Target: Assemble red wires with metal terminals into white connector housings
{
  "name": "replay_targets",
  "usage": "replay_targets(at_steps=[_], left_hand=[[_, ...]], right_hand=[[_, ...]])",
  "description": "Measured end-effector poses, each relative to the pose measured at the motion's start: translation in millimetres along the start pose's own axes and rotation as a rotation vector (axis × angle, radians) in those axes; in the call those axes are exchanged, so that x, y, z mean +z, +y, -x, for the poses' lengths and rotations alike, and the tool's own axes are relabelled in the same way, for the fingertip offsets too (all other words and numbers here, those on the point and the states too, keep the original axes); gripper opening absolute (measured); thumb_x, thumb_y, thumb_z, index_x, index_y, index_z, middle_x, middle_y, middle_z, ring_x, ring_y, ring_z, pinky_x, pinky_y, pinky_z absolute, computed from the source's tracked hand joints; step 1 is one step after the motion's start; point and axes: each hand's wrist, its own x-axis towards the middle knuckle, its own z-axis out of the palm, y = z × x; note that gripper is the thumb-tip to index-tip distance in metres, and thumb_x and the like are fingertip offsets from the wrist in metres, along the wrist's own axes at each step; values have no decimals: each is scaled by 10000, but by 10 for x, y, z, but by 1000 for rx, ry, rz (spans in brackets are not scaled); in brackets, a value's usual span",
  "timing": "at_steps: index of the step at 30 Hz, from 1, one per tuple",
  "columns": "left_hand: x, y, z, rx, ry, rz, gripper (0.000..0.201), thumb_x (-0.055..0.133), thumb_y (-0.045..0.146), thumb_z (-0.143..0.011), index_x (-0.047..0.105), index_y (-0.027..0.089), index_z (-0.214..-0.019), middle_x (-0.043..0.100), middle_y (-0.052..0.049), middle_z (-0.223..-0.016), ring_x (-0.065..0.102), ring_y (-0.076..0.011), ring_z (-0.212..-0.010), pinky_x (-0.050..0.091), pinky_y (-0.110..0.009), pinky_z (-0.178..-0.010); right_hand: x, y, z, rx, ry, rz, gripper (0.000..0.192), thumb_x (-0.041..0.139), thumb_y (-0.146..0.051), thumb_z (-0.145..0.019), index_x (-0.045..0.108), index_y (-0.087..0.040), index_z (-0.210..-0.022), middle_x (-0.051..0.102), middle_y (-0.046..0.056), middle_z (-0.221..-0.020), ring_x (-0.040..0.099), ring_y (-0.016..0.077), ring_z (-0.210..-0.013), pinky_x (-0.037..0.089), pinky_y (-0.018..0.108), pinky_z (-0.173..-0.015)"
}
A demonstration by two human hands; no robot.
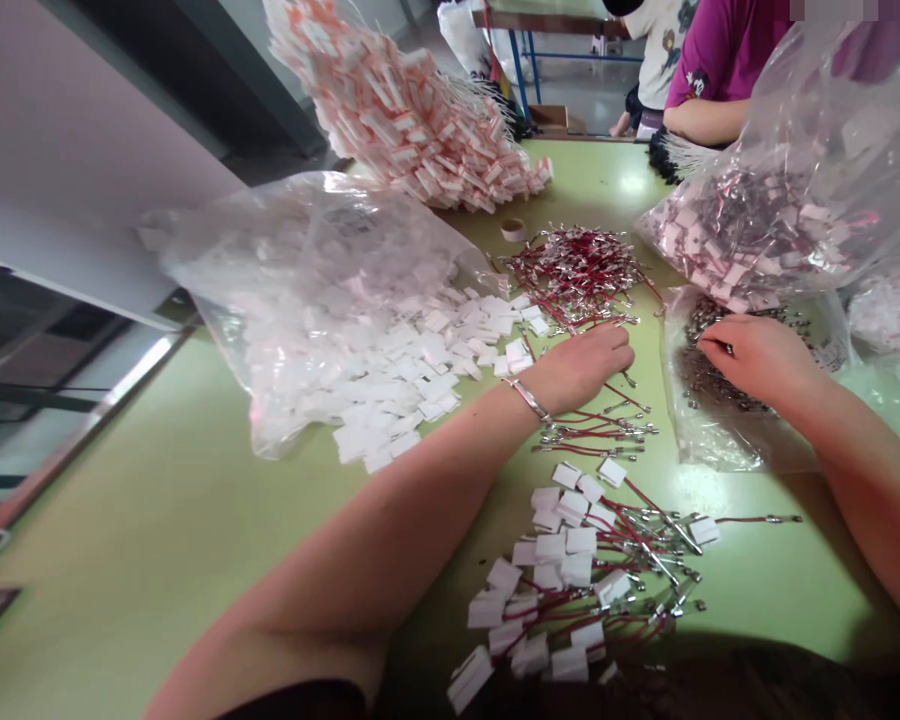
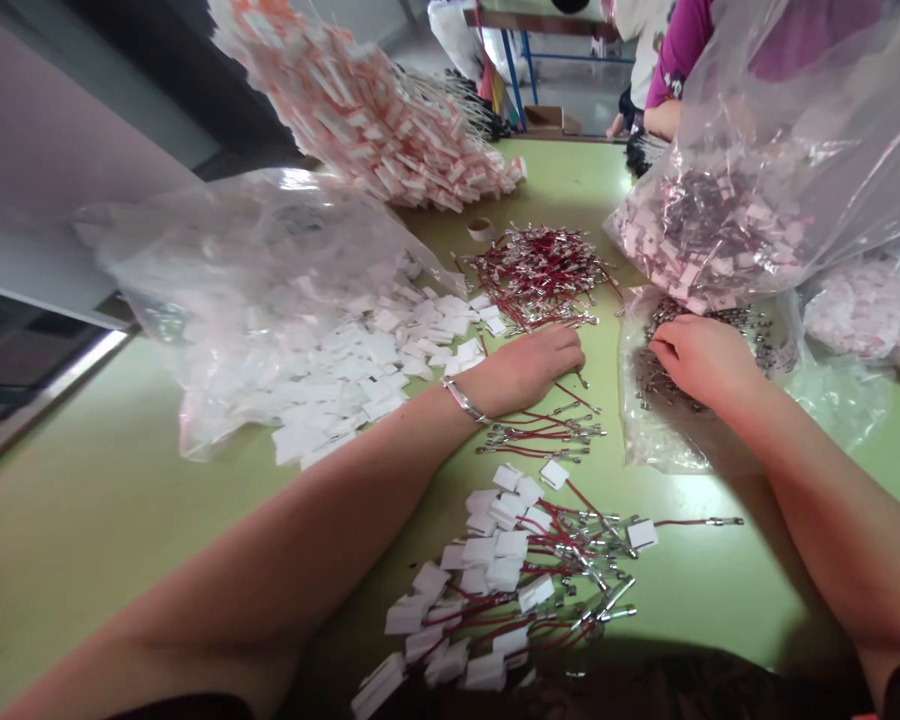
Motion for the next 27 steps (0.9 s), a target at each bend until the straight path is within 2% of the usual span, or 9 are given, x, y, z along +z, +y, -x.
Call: replay_targets(at_steps=[4,8,10,14,18,23,27], left_hand=[[27,-5,-8,-87,31,13,242,353,94,-915,592,131,-931,553,-107,-982,473,-205,-917,399,-312,-799],[7,16,25,-231,153,91,270,374,155,-930,591,144,-1090,530,-126,-1134,499,-203,-947,419,-311,-784],[-32,41,60,-205,172,180,250,404,182,-930,618,153,-1055,556,-108,-1083,514,-190,-940,418,-304,-807],[-103,99,113,-31,18,324,189,471,206,-912,657,183,-888,587,-50,-889,526,-169,-892,407,-292,-840],[-69,112,114,-33,-26,282,186,457,192,-910,628,170,-840,566,-48,-853,503,-171,-838,401,-296,-807],[4,88,119,-50,75,229,184,411,174,-922,562,154,-819,547,-66,-851,476,-185,-830,400,-324,-805],[-75,118,125,-262,217,378,115,440,126,-881,525,167,-815,565,-45,-835,503,-164,-800,423,-303,-754]], right_hand=[[-39,-13,5,-19,-24,-57,277,449,-294,-880,715,-217,-870,692,53,-896,596,194,-773,388,303,-636],[-64,1,24,-103,-134,-54,248,469,-284,-868,713,-243,-880,674,34,-898,590,184,-773,377,293,-612],[-69,-8,45,-135,-181,-38,242,475,-310,-871,709,-253,-896,659,29,-902,584,182,-759,362,290,-581],[-77,-88,89,-205,-207,-23,224,493,-268,-860,697,-259,-953,633,35,-928,578,180,-779,350,286,-566],[-75,-171,101,-323,-217,-16,211,484,-197,-856,685,-235,-905,612,46,-899,566,176,-807,356,281,-584],[-35,-191,94,-267,-225,84,175,489,-241,-878,645,-192,-815,609,52,-855,568,179,-755,329,286,-549],[29,-235,91,-247,-208,156,192,462,-242,-896,628,-167,-835,617,82,-847,577,195,-730,318,299,-535]])
